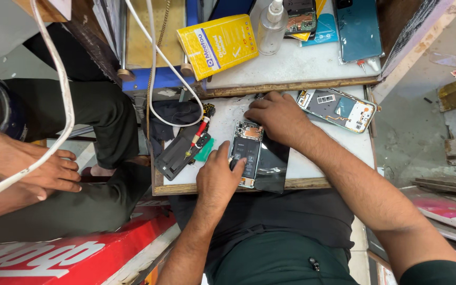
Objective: The person uses a red-handled screwdriver to remove screws from a disassembled smartphone on a workbench, then detaches a metal bracket and sets it aside. The person briefly picks up a different smartphone to show its screen before returning to the disassembled device.
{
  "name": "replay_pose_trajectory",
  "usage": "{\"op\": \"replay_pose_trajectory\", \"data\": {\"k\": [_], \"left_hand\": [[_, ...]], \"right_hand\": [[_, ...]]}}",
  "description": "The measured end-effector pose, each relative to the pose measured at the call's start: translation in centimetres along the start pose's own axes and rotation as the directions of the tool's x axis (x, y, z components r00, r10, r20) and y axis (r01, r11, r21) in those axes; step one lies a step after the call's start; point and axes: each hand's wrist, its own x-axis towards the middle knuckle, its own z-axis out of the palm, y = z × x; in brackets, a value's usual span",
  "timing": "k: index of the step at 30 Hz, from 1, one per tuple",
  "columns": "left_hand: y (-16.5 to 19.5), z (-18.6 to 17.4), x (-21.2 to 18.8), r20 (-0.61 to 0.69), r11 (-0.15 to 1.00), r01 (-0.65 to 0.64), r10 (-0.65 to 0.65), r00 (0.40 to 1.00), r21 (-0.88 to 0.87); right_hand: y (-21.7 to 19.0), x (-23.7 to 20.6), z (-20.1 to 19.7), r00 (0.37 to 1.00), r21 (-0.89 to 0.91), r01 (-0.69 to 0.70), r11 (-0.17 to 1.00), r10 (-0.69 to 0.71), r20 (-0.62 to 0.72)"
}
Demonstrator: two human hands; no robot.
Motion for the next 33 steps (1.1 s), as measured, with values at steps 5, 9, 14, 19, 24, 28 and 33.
{"op": "replay_pose_trajectory", "data": {"k": [5, 9, 14, 19, 24, 28, 33], "left_hand": [[0.4, -0.1, -0.3, 0.004, 1.000, 0.010, -0.010, 1.000, 0.016], [0.4, 0.0, -0.6, 0.021, 1.000, 0.015, -0.015, 1.000, 0.003], [0.4, 0.0, -0.6, -0.020, 0.999, 0.008, -0.009, 1.000, -0.050], [0.0, 0.2, -0.6, 0.003, 0.995, 0.037, -0.037, 0.999, -0.096], [-0.3, 0.2, -0.2, 0.024, 0.994, 0.029, -0.027, 0.999, -0.102], [-0.5, 0.3, 0.1, 0.039, 0.995, 0.025, -0.022, 0.999, -0.095], [-0.7, 0.2, 0.1, 0.037, 0.995, 0.014, -0.011, 0.999, -0.094]], "right_hand": [[0.1, -0.6, 0.3, 0.997, 0.031, -0.007, 0.999, 0.010, -0.081], [-0.2, -0.3, 0.2, 0.999, 0.162, 0.011, 0.987, -0.019, 0.048], [-0.2, 1.1, -0.3, 0.975, 0.133, -0.069, 0.989, 0.039, 0.217], [-0.2, 1.7, -0.6, 0.940, 0.091, -0.157, 0.983, 0.120, 0.319], [-0.4, 1.9, -0.6, 0.931, 0.090, -0.187, 0.978, 0.147, 0.334], [-0.6, 1.9, -0.4, 0.931, 0.090, -0.191, 0.977, 0.152, 0.333], [-0.5, 2.1, -0.3, 0.931, 0.112, -0.191, 0.975, 0.144, 0.334]]}}
